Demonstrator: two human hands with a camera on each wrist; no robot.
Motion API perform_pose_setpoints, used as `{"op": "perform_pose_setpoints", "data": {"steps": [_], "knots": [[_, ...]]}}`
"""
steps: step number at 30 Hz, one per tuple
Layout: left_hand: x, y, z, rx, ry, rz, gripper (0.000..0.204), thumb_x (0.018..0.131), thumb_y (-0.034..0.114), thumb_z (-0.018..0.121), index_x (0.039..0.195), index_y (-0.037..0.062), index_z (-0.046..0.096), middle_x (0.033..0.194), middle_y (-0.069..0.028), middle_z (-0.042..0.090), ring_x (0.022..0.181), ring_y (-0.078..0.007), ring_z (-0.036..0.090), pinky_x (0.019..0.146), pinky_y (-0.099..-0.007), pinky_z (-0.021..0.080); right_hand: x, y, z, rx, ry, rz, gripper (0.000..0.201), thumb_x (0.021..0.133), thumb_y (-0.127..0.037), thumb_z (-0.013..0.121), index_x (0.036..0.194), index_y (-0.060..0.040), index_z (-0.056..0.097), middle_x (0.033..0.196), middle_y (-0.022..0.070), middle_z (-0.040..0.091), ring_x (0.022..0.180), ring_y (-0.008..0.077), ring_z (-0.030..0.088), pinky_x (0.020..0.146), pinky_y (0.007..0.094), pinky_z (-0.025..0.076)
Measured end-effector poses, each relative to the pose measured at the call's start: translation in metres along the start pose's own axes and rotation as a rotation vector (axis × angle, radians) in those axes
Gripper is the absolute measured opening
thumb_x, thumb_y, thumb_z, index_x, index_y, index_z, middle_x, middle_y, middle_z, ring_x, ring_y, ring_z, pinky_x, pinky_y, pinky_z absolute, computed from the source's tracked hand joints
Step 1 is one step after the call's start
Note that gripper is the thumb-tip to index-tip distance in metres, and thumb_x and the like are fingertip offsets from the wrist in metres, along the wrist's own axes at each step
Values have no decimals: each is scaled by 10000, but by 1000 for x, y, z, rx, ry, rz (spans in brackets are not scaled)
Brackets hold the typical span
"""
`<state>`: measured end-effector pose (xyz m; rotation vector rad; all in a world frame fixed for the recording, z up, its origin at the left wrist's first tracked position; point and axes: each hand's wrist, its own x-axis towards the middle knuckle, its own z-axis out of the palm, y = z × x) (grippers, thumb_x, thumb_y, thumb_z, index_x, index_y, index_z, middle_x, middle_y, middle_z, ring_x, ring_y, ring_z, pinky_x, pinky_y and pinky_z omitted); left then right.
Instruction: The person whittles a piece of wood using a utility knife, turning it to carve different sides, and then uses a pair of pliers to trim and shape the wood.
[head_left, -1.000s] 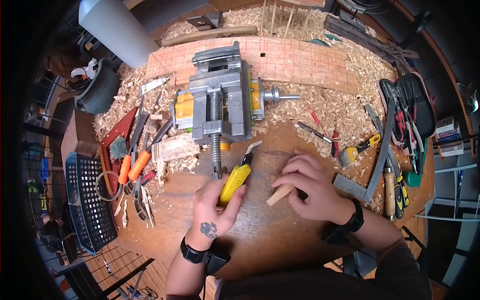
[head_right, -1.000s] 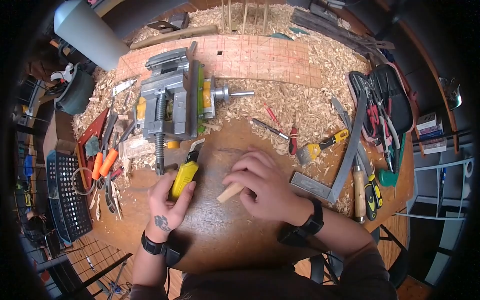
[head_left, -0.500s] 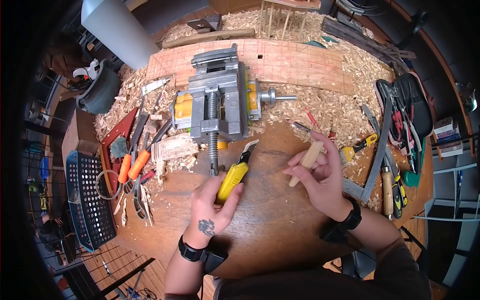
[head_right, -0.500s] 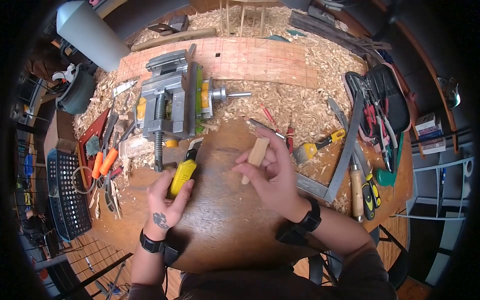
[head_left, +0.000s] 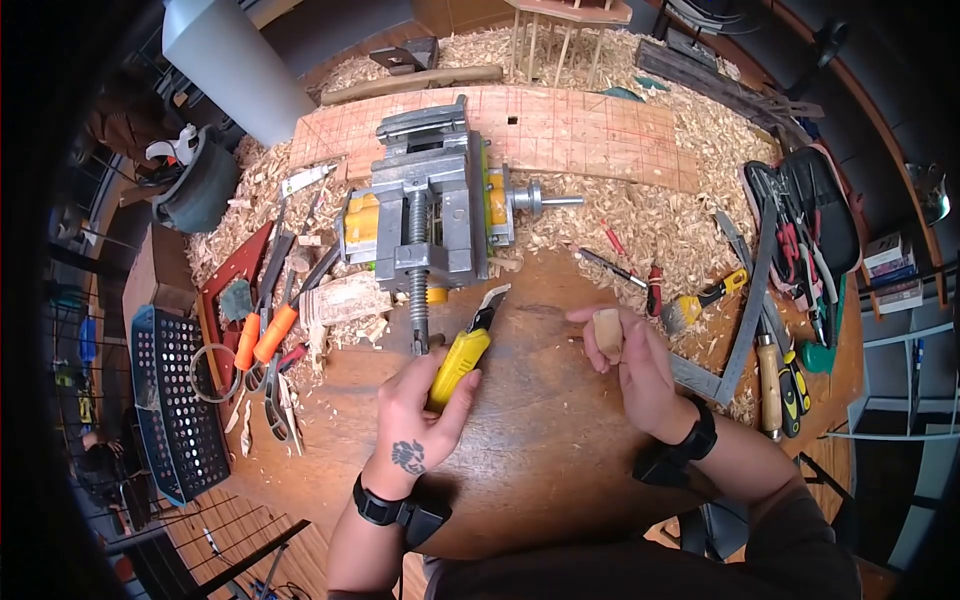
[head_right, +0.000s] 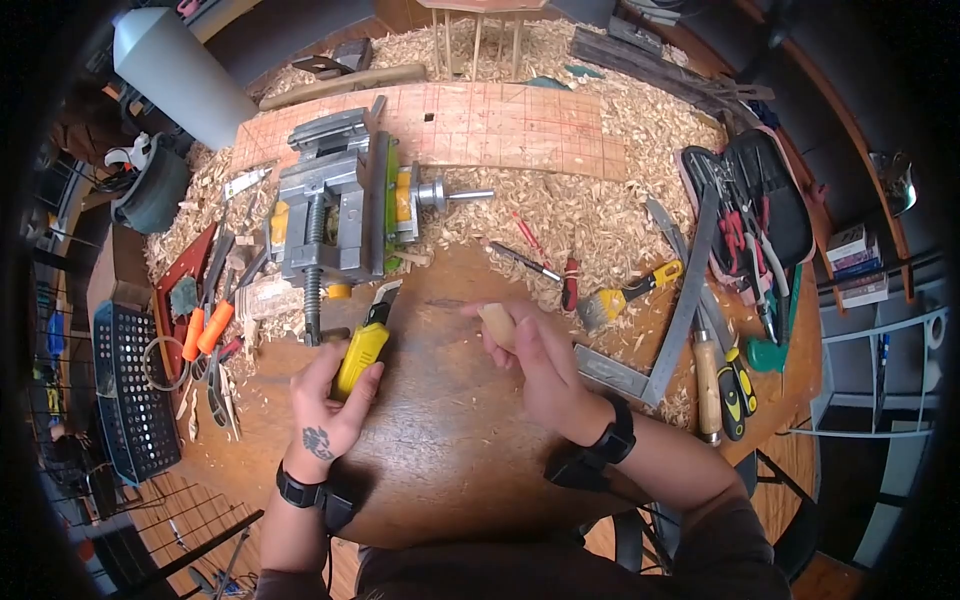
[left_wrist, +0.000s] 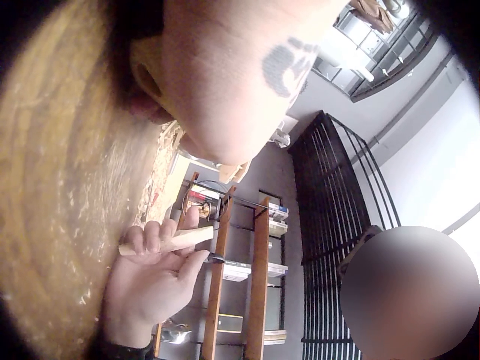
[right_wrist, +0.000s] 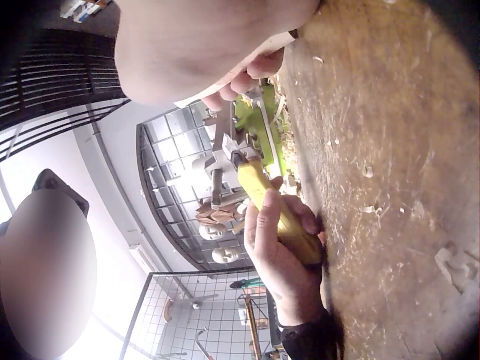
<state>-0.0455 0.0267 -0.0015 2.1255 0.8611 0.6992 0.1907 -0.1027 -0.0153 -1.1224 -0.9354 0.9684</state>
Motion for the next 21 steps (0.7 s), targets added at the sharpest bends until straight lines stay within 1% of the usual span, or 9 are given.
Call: {"op": "perform_pose_setpoints", "data": {"steps": [1,3,7,10,13,16,18,19,21], "knots": [[0,0,0,0,-1,2,205,919,56,752,1092,-29,682,792,-89,669,669,-146,636,644,-274,492,1,0,-2,0,1,-1,401,1134,-305,432,1300,8,618,847,12,526,769,95,486,704,263,414],[0,1,0,-17,-15,-15,205,917,53,752,1090,-32,682,797,-92,671,671,-147,638,649,-276,496,4,0,-5,-331,-43,-169,371,1121,-296,470,1259,8,633,871,13,517,773,112,486,716,277,423],[1,2,-1,-18,-10,-2,207,915,50,751,1091,-34,682,804,-96,673,677,-151,642,657,-279,500,-2,7,1,-249,25,-127,307,1105,-274,522,1206,0,619,914,19,519,807,117,489,740,275,426],[0,3,-1,-15,-11,-8,213,915,57,754,1094,-36,683,813,-104,674,691,-161,649,666,-285,505,-4,17,4,-156,129,-183,229,1081,-227,581,1151,-10,590,948,26,525,864,115,507,778,272,434],[1,4,-2,-14,-11,-11,223,913,69,758,1096,-36,684,832,-123,683,709,-186,661,684,-295,513,-6,12,5,-64,143,-85,173,1062,-167,601,1139,-15,570,961,34,539,903,106,513,795,276,434],[1,5,-2,-9,-7,4,232,911,78,763,1097,-35,685,858,-141,693,721,-208,670,699,-305,520,-8,3,3,-77,91,-34,145,1056,-144,596,1124,-17,582,962,33,553,887,106,519,792,270,434],[1,5,-2,-8,-22,-13,233,909,78,765,1098,-34,687,879,-151,701,727,-218,676,703,-309,522,-7,-2,3,-264,61,-131,121,1041,-128,605,1095,-21,589,945,33,569,825,103,519,749,255,427],[1,5,-2,-9,-22,-13,233,909,78,765,1098,-34,687,879,-151,701,727,-218,676,703,-309,522,-8,-2,2,-264,62,-131,121,1041,-128,605,1095,-21,589,945,33,569,825,103,519,749,255,427],[1,6,-2,-6,-18,-13,231,908,74,763,1098,-34,687,882,-150,699,731,-215,675,701,-308,521,-9,-2,-1,-227,45,-55,217,1064,-245,599,1053,-28,598,899,17,564,769,100,516,705,244,417]]}}
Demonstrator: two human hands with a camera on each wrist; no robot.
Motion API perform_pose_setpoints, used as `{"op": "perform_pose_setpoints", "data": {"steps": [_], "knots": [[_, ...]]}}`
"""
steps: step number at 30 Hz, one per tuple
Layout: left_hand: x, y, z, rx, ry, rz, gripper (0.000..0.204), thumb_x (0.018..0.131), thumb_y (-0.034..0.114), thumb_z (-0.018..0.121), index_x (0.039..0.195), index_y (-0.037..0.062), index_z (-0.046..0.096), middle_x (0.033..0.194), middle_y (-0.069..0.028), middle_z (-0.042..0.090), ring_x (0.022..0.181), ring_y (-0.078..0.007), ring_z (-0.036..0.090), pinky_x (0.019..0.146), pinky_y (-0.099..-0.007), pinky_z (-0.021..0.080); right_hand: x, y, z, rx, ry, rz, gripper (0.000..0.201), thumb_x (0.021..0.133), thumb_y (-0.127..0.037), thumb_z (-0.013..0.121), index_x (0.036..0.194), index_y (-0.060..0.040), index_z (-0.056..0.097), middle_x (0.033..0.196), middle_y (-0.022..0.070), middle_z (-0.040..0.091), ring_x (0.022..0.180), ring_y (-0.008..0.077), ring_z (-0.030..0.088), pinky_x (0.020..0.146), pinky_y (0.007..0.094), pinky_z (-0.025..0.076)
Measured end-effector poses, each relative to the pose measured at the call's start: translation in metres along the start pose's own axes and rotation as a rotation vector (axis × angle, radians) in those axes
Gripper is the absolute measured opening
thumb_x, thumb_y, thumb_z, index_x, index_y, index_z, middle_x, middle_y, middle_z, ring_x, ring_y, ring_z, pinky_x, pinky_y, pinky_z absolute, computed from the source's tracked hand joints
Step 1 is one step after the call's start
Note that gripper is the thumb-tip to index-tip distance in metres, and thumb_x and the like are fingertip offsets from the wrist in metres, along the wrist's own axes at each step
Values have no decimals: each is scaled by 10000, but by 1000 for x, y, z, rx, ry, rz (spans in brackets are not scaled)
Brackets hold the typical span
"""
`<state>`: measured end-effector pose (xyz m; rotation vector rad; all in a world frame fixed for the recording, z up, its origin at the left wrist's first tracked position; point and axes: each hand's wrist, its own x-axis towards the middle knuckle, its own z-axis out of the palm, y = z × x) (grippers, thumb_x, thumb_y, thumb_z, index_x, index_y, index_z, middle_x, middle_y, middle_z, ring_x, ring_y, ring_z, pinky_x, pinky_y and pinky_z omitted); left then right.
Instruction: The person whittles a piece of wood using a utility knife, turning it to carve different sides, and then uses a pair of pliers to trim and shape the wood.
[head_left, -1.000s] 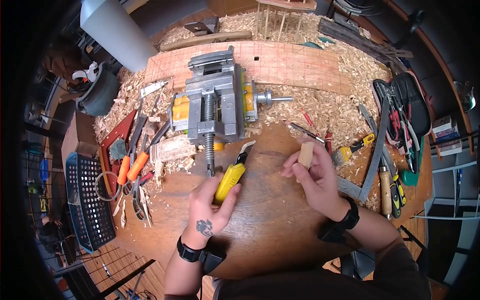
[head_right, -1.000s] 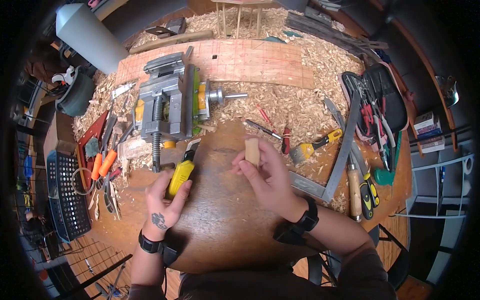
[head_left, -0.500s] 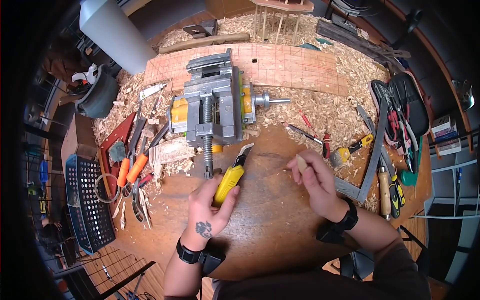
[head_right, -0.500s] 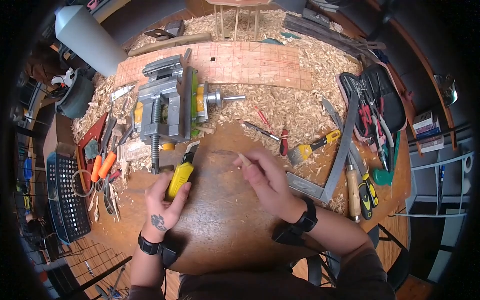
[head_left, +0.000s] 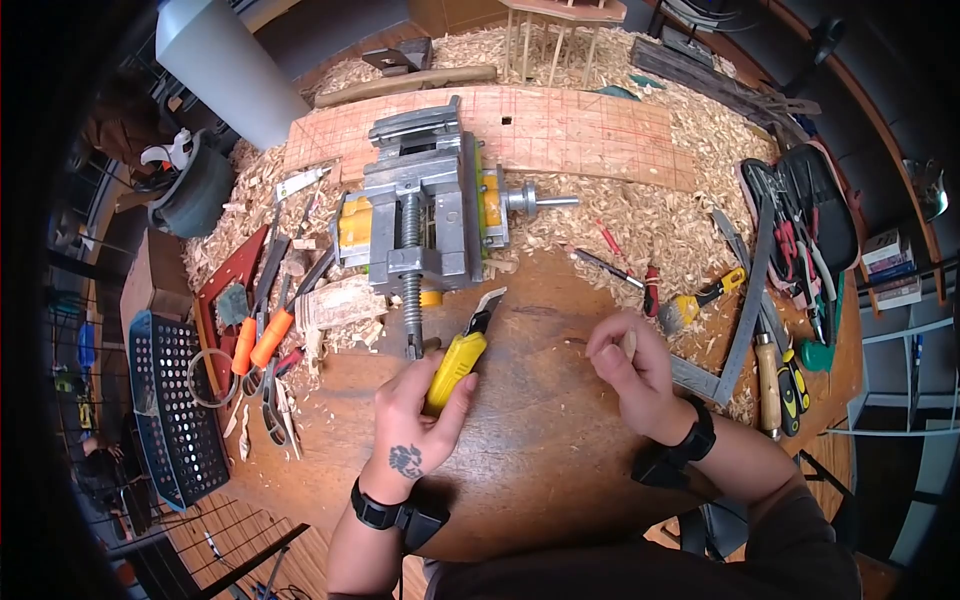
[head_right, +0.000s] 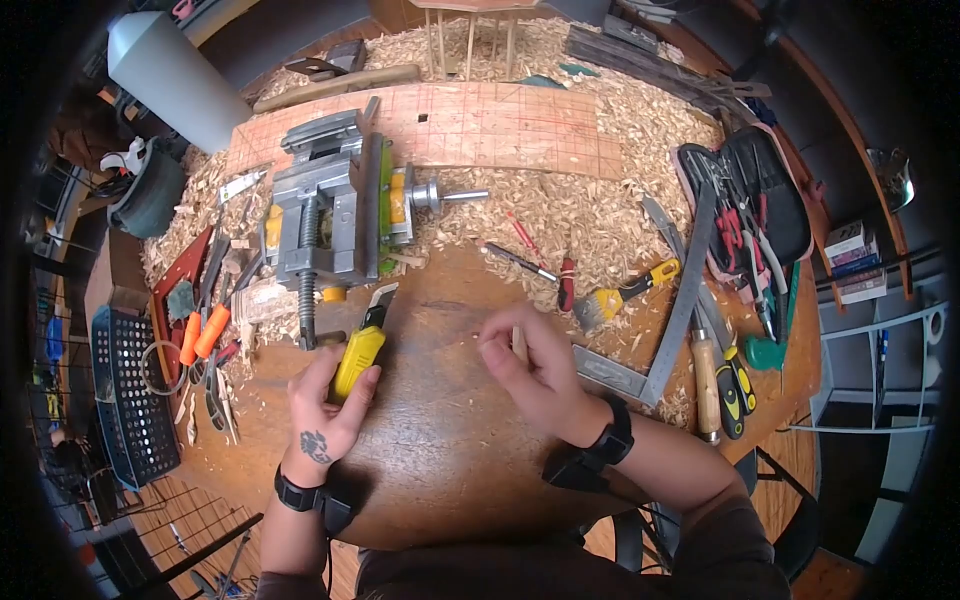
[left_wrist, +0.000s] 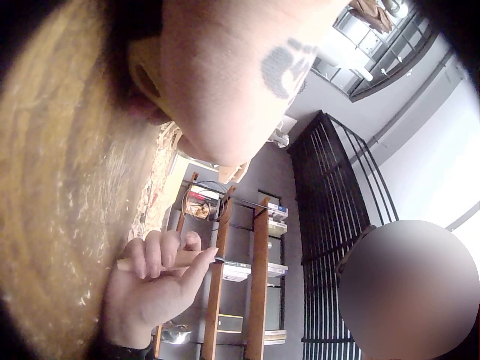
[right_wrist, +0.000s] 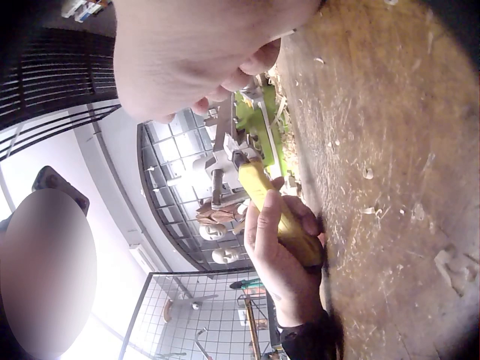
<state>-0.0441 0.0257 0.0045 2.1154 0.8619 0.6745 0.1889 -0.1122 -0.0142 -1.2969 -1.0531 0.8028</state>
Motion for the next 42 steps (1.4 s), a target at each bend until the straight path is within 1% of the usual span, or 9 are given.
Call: {"op": "perform_pose_setpoints", "data": {"steps": [4,6,10,12,21,30,37,39,42], "knots": [[0,0,-1,-15,-15,-30,232,907,72,763,1098,-36,687,885,-150,697,734,-215,673,702,-308,520,-3,8,-2,183,-60,16,432,1097,-442,498,1033,-26,599,795,-8,508,679,85,453,636,247,362],[0,-1,0,3,-7,-6,232,907,71,764,1097,-38,686,886,-149,695,734,-216,670,706,-307,519,-2,9,-2,243,-91,15,697,1091,-626,293,995,-15,613,692,-34,422,620,81,366,607,264,304],[-1,1,-1,-10,-13,-24,233,907,75,765,1096,-37,688,891,-154,696,745,-221,674,714,-308,519,0,6,-1,225,-109,45,832,1064,-699,180,955,-3,624,638,-44,356,591,81,302,599,277,269],[0,1,-1,-3,-16,-18,237,907,83,768,1096,-37,688,892,-159,694,753,-230,675,719,-310,520,0,3,-1,178,-88,155,891,1044,-732,149,923,5,634,633,-42,353,591,88,307,606,287,284],[0,3,-2,5,-25,-22,239,903,85,770,1090,-38,685,883,-163,688,744,-242,673,716,-316,522,4,3,-5,88,-170,-52,796,1046,-714,298,1021,17,611,701,-39,403,627,74,340,620,277,294],[0,0,-1,3,-8,16,241,904,81,771,1096,-34,682,862,-155,683,720,-228,665,689,-310,516,3,3,-1,211,-154,80,736,1091,-632,275,1090,23,609,723,-57,353,634,58,313,619,240,279],[0,0,0,12,-14,16,245,910,98,773,1100,-30,686,861,-156,689,710,-226,661,679,-309,514,4,3,-1,267,-127,56,743,1087,-637,276,1111,27,609,737,-53,366,643,61,327,618,244,280],[1,1,0,12,1,18,241,892,110,783,1062,-29,683,806,-215,683,697,-362,699,642,-375,537,4,4,-3,224,-165,-10,673,1085,-590,345,1130,28,605,748,-44,371,658,68,337,620,249,284],[1,1,0,8,-1,17,243,894,112,783,1065,-29,684,812,-216,686,704,-362,704,648,-376,540,4,1,-4,187,-169,41,582,1068,-516,406,1140,29,599,761,-34,380,671,74,345,625,253,290]]}}
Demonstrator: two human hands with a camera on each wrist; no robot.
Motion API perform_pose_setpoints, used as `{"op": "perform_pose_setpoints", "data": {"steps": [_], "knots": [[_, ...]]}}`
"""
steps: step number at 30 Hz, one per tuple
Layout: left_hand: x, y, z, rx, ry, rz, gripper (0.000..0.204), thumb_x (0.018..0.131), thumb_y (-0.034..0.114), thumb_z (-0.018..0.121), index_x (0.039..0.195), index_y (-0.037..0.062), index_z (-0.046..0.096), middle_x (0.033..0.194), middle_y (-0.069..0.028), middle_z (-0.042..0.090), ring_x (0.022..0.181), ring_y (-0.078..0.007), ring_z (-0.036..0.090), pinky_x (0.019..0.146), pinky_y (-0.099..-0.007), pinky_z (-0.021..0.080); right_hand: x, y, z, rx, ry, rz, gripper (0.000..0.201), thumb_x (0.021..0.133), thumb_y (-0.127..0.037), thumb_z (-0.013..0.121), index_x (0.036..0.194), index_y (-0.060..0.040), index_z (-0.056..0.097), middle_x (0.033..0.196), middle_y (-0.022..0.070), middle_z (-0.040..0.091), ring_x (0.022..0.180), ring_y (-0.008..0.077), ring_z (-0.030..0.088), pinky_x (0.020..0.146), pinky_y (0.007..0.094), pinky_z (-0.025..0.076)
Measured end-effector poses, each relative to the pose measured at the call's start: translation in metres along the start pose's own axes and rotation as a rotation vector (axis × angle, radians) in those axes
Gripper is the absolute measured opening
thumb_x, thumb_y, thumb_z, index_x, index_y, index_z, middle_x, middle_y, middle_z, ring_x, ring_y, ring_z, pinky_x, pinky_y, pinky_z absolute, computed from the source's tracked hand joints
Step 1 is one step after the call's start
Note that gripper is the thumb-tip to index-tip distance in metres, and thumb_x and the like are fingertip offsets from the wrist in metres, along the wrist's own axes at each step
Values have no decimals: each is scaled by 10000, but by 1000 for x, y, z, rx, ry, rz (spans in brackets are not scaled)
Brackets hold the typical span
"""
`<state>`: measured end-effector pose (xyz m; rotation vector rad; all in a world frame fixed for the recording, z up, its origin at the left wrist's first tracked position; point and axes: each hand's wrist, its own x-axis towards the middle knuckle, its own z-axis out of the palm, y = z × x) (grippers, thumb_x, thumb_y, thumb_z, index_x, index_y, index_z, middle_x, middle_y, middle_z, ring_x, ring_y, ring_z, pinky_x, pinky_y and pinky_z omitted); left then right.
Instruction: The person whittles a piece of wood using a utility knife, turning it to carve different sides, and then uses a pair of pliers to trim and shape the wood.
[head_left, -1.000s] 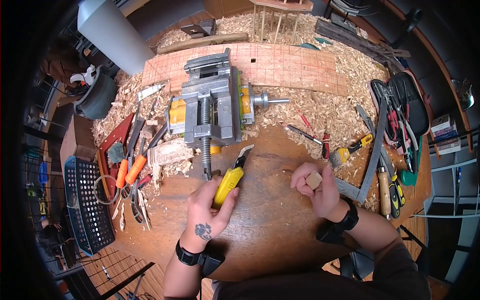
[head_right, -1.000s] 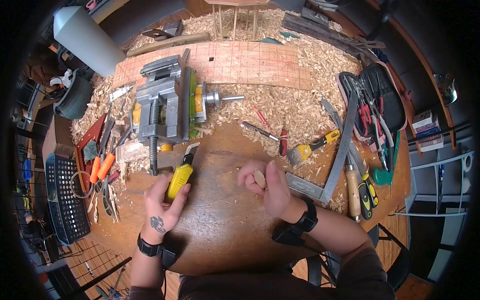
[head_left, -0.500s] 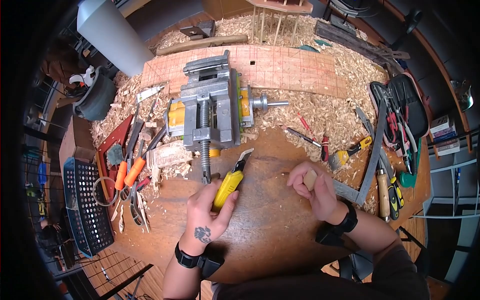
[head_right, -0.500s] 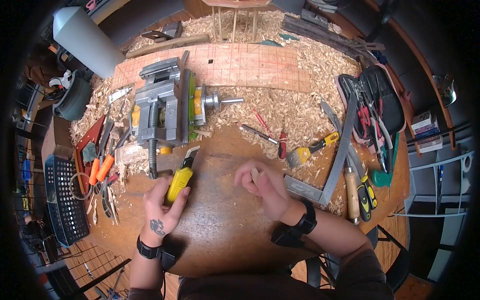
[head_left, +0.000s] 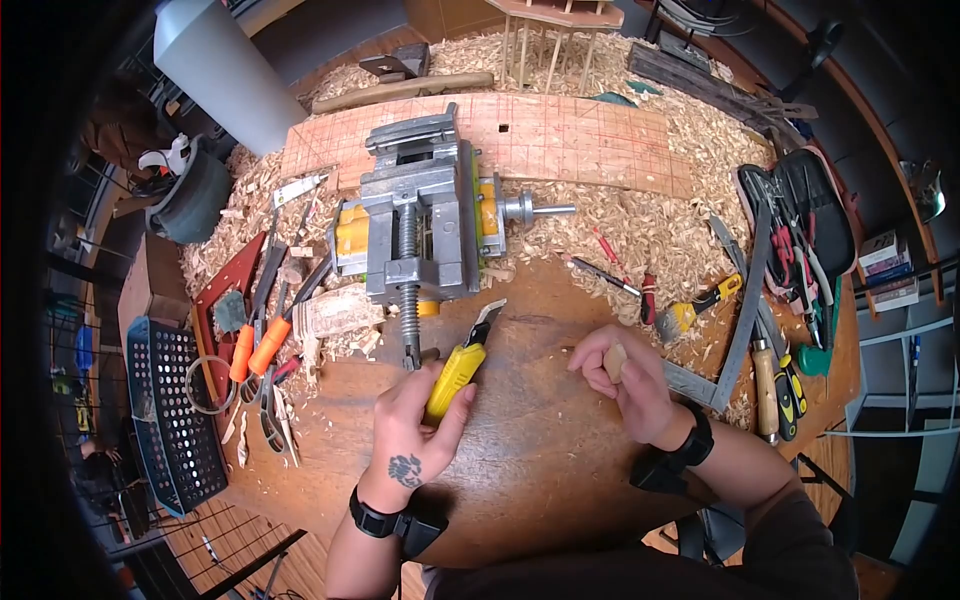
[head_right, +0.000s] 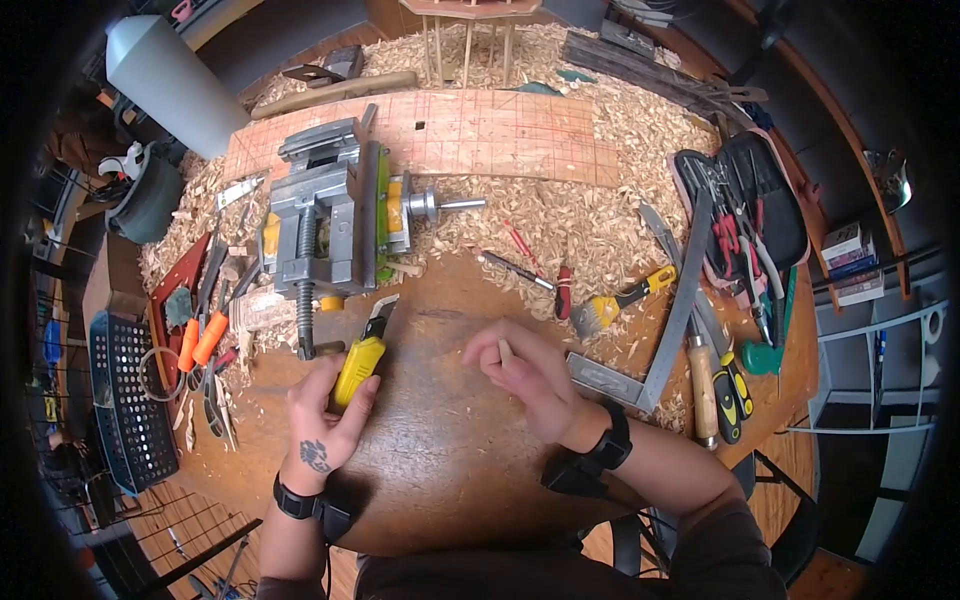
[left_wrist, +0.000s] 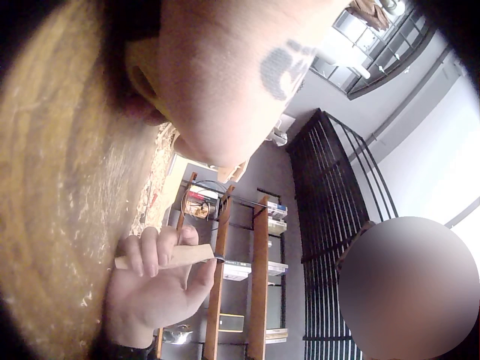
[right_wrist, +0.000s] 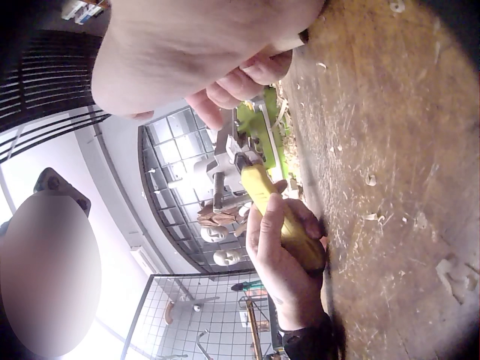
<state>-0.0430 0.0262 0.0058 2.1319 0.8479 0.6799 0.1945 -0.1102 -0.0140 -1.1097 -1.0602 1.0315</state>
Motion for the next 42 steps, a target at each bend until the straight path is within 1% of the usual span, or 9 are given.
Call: {"op": "perform_pose_setpoints", "data": {"steps": [10,12,18,22,25,27,31,36,42], "knots": [[-1,0,-1,2,-6,1,247,897,115,781,1076,-27,687,836,-216,695,730,-366,712,661,-372,545,-1,0,0,25,-1,49,495,1057,-421,403,1151,26,593,777,-28,389,687,77,355,638,251,298],[-1,1,-1,9,-26,-18,248,913,110,770,1098,-33,687,888,-171,705,746,-241,688,710,-319,530,0,0,-1,31,-12,27,490,1055,-420,411,1153,25,591,782,-26,391,698,76,356,645,252,299],[0,-1,1,3,8,30,234,897,117,781,1055,-22,681,796,-202,674,687,-360,685,630,-375,527,0,-2,0,59,-19,25,495,1061,-437,432,1162,20,591,794,-28,394,714,74,359,657,248,303],[0,-1,1,4,-1,16,236,896,113,782,1060,-21,680,799,-202,674,686,-358,686,629,-373,526,-1,-3,1,78,1,83,479,1066,-433,449,1160,14,595,803,-33,396,721,71,364,665,242,314],[-1,-1,0,-10,-6,6,240,895,109,782,1067,-22,679,799,-202,674,687,-356,687,629,-370,526,0,-4,2,76,4,104,446,1075,-398,453,1184,9,599,818,-37,400,738,65,377,680,234,329],[-2,0,-1,3,-35,-26,237,911,102,768,1095,-25,689,879,-158,701,721,-232,676,684,-310,520,1,-6,1,56,-4,111,384,1084,-288,470,1269,27,591,831,-38,400,754,65,401,696,233,349],[-1,6,-4,25,-82,-7,251,906,76,759,1121,-30,683,894,-168,710,728,-259,687,695,-319,531,7,-7,8,-73,40,115,375,1069,-174,505,1370,45,559,843,-35,398,755,68,422,702,238,361],[-2,-1,2,24,45,321,352,871,12,738,1207,-55,658,1001,-207,731,738,-296,672,712,-343,546,8,-8,13,-36,137,138,409,1052,-113,535,1432,39,531,821,-37,410,725,79,441,677,261,396],[-3,8,-1,-15,22,313,450,791,-14,755,1237,-17,695,968,-172,699,746,-312,696,684,-376,571,4,-5,9,-189,3,149,405,1107,-209,457,1456,-19,531,793,-35,451,717,67,445,677,244,397]]}}
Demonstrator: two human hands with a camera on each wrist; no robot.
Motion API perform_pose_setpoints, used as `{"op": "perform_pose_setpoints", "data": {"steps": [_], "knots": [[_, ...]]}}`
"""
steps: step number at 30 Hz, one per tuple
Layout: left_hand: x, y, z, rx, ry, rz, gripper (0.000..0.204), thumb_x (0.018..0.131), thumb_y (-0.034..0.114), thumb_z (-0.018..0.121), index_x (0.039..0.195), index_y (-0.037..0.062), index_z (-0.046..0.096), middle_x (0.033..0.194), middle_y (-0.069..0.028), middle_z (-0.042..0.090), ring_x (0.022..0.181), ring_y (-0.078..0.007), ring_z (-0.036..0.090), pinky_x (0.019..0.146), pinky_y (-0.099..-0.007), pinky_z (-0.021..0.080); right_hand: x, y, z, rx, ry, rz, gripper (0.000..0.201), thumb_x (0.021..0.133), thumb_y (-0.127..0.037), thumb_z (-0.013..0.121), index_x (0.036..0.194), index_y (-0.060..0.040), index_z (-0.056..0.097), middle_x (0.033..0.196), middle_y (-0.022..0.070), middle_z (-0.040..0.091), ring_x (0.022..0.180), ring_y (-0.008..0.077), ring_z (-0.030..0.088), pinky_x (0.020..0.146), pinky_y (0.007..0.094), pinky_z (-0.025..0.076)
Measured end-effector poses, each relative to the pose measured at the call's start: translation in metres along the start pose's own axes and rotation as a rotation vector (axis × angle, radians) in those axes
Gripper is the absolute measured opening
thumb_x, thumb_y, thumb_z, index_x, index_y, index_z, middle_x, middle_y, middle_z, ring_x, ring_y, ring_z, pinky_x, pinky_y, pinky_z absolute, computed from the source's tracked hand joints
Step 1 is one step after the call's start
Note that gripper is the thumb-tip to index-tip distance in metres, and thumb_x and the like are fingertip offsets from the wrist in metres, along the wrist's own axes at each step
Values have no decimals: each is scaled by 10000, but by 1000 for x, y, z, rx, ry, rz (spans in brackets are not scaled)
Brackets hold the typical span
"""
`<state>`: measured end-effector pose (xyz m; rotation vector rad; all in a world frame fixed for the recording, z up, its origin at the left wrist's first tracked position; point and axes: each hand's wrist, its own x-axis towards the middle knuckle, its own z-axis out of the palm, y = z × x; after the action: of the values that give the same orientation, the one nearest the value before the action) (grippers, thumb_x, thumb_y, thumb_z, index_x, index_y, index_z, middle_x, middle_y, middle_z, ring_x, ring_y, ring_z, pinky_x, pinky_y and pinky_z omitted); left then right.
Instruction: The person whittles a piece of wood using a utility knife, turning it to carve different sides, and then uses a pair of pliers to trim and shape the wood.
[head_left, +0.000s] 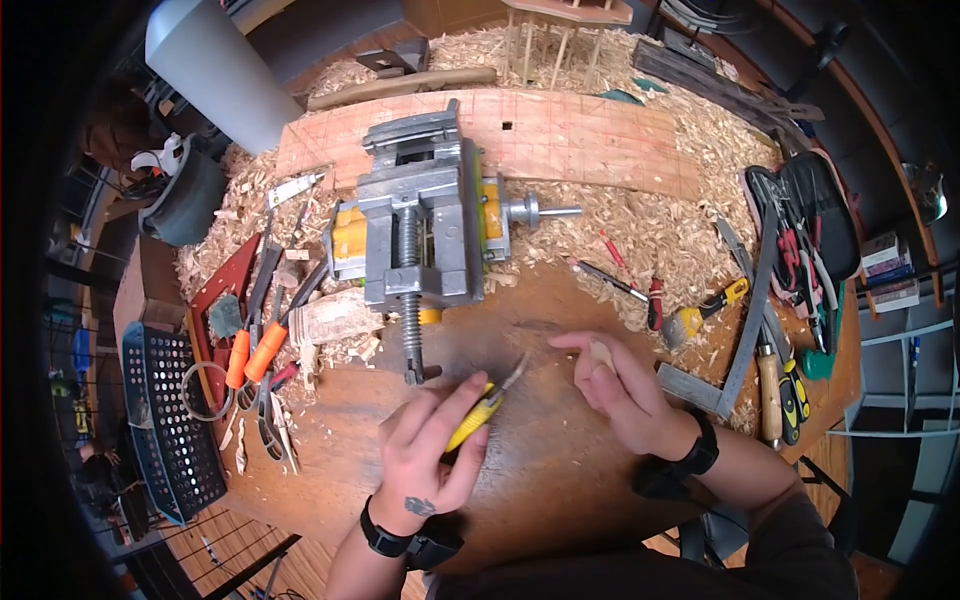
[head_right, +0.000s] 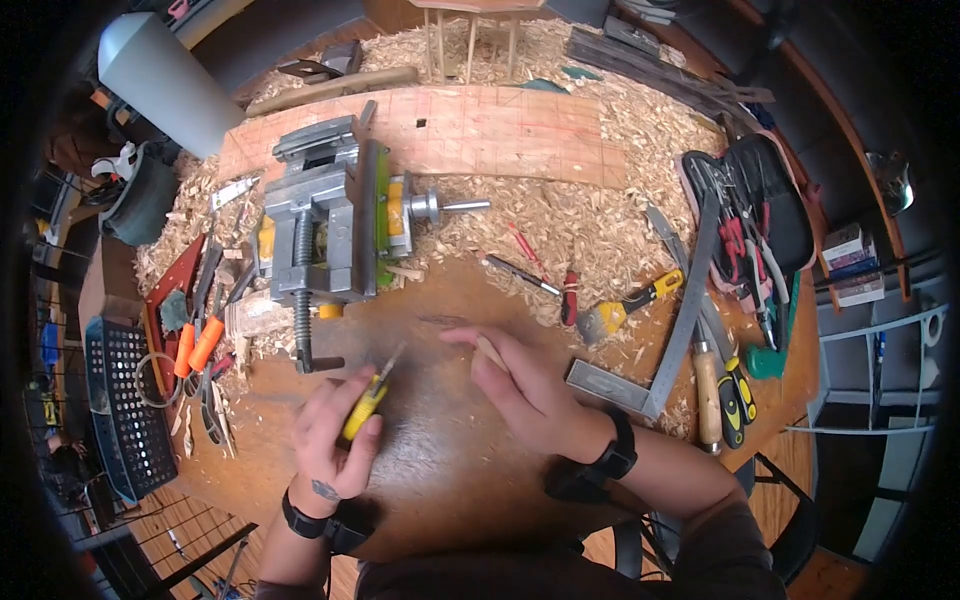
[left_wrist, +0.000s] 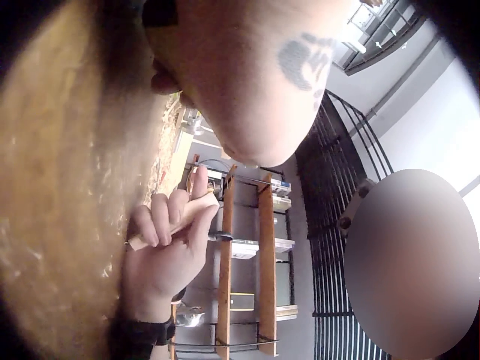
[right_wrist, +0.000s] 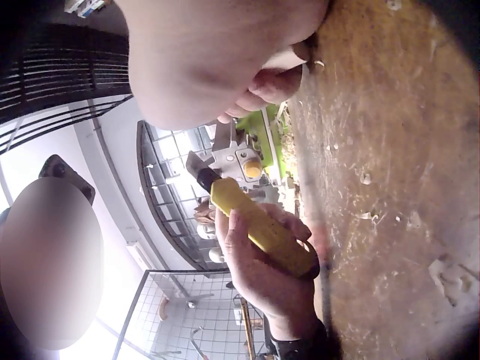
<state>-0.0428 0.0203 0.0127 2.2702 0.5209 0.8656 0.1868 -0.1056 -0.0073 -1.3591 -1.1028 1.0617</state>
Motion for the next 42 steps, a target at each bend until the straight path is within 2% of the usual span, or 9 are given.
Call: {"op": "perform_pose_setpoints", "data": {"steps": [6,17,23,29,31,33,35,37,42], "knots": [[0,-2,7,45,5,-3,461,766,7,766,1224,-3,709,925,-154,676,728,-307,684,661,-378,568,1,-4,3,48,-2,-3,417,1123,-298,444,1398,-16,581,794,-24,473,720,73,457,682,251,404],[-1,2,4,62,-67,-18,460,767,94,753,1218,16,701,866,-96,598,672,-288,639,624,-387,549,3,-6,-1,58,-75,9,433,1115,-307,444,1335,33,597,811,-9,462,691,79,434,635,253,381],[0,6,0,34,-121,-58,454,747,52,762,1196,0,713,936,-146,650,736,-316,679,667,-379,568,3,-2,4,65,41,-20,475,1121,-351,445,1383,29,556,829,-11,451,683,68,427,609,235,362],[-3,2,5,18,-75,-18,470,742,68,814,1197,-5,718,959,-131,655,756,-294,681,668,-357,565,5,-2,-2,-66,-6,-48,531,1112,-390,439,1442,20,513,853,20,473,727,115,463,657,274,379],[-1,4,5,4,-90,-16,486,745,75,839,1208,-13,721,950,-123,651,754,-272,672,672,-345,560,8,-6,-4,-129,-68,-162,606,1091,-448,448,1466,25,501,853,33,464,739,143,461,693,300,379],[-1,2,11,16,-33,-4,484,735,87,819,1207,12,741,899,-96,610,724,-259,647,655,-364,557,5,-6,-2,-86,-53,-84,708,1063,-519,477,1506,33,470,839,22,413,719,148,426,701,307,368],[-1,1,13,2,-24,9,497,728,86,842,1210,16,743,883,-90,609,713,-250,641,642,-355,551,9,1,-4,-142,-93,-269,760,1051,-532,509,1540,45,430,832,9,359,713,143,397,692,301,356],[-1,3,9,34,-83,-3,496,734,44,854,1207,-36,726,942,-139,647,742,-247,664,669,-334,551,7,0,-3,-99,-111,-216,813,1031,-547,549,1561,51,398,827,0,335,707,131,378,685,292,345],[-2,2,10,34,-74,24,509,724,51,866,1212,-12,737,918,-126,635,726,-236,657,649,-331,548,6,0,-5,-96,-136,-199,823,1010,-530,593,1584,19,375,894,19,399,689,109,377,623,268,334]]}}
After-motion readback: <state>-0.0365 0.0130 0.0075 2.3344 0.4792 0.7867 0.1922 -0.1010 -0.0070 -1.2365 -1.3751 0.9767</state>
